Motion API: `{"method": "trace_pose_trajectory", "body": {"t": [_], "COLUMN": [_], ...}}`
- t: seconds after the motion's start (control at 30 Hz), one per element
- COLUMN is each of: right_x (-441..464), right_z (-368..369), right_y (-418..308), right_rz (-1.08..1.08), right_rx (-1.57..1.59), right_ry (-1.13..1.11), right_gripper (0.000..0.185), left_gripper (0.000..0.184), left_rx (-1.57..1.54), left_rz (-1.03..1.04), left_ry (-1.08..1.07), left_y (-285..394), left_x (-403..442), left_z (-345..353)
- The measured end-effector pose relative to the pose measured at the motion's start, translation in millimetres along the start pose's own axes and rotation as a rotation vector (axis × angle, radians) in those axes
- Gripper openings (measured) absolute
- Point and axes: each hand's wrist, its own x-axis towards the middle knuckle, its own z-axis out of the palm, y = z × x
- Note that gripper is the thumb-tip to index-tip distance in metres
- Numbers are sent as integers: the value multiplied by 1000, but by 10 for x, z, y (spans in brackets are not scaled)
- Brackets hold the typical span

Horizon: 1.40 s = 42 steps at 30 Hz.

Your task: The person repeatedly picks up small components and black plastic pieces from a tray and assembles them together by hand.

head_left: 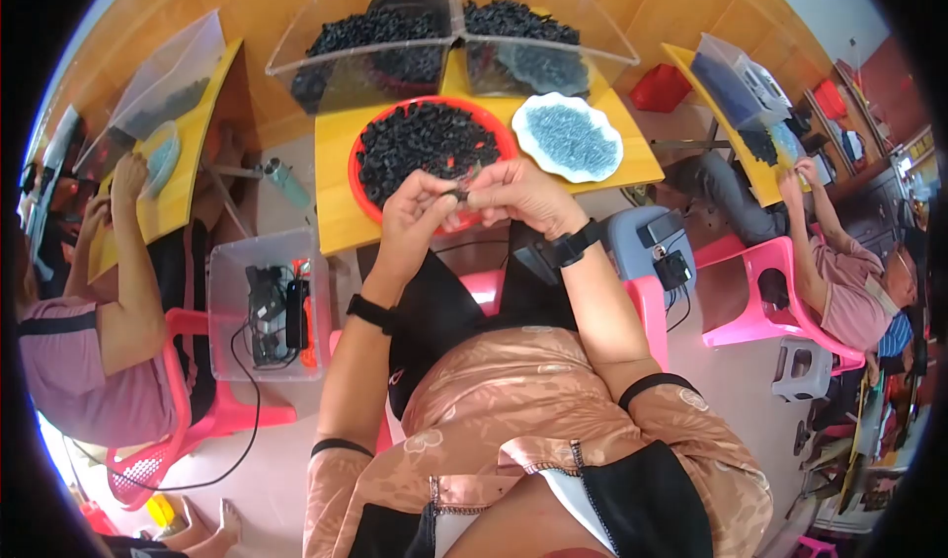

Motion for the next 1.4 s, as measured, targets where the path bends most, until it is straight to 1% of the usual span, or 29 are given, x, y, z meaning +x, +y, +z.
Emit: {"method": "trace_pose_trajectory", "body": {"t": [0.07,0.17,0.2,0.3,0.37,0.43,0.57,0.7,0.83,0.93,1.03,1.13,1.23,1.33,1.4], "right_x": [-5,17,58,26,13,40,79,116,122,120,148,165,172,187,180], "right_z": [-27,-81,-145,-68,22,52,131,172,248,303,265,259,300,380,440], "right_y": [-2,68,183,225,90,42,74,138,141,148,194,243,223,220,230], "right_rz": [4,21,14,-11,-47,-63,-78,-152,-248,-288,-301,-321,-363,-373,-394], "right_rx": [-3,-94,-33,134,98,-49,7,24,-30,-55,-149,-159,-206,-231,-274], "right_ry": [22,52,-6,-64,-40,40,48,41,87,127,144,170,145,167,184], "right_gripper": [11,9,10,11,12,13,13,14,15,13,10,9,8,9,11], "left_gripper": [10,10,9,10,12,12,13,13,13,13,11,12,12,12,12], "left_rx": [23,90,110,85,63,28,-58,-93,-129,-89,-37,-46,-52,22,0], "left_rz": [0,-77,-41,-27,13,31,-13,14,44,65,96,77,57,37,45], "left_ry": [-1,-19,1,66,89,95,95,144,188,198,178,191,198,231,263], "left_y": [14,77,50,101,95,66,55,27,18,10,-60,-70,-48,35,9], "left_x": [-5,-50,-42,-23,-5,13,12,9,3,1,6,3,16,15,19], "left_z": [49,131,141,186,187,133,72,82,111,103,80,94,88,63,47]}}
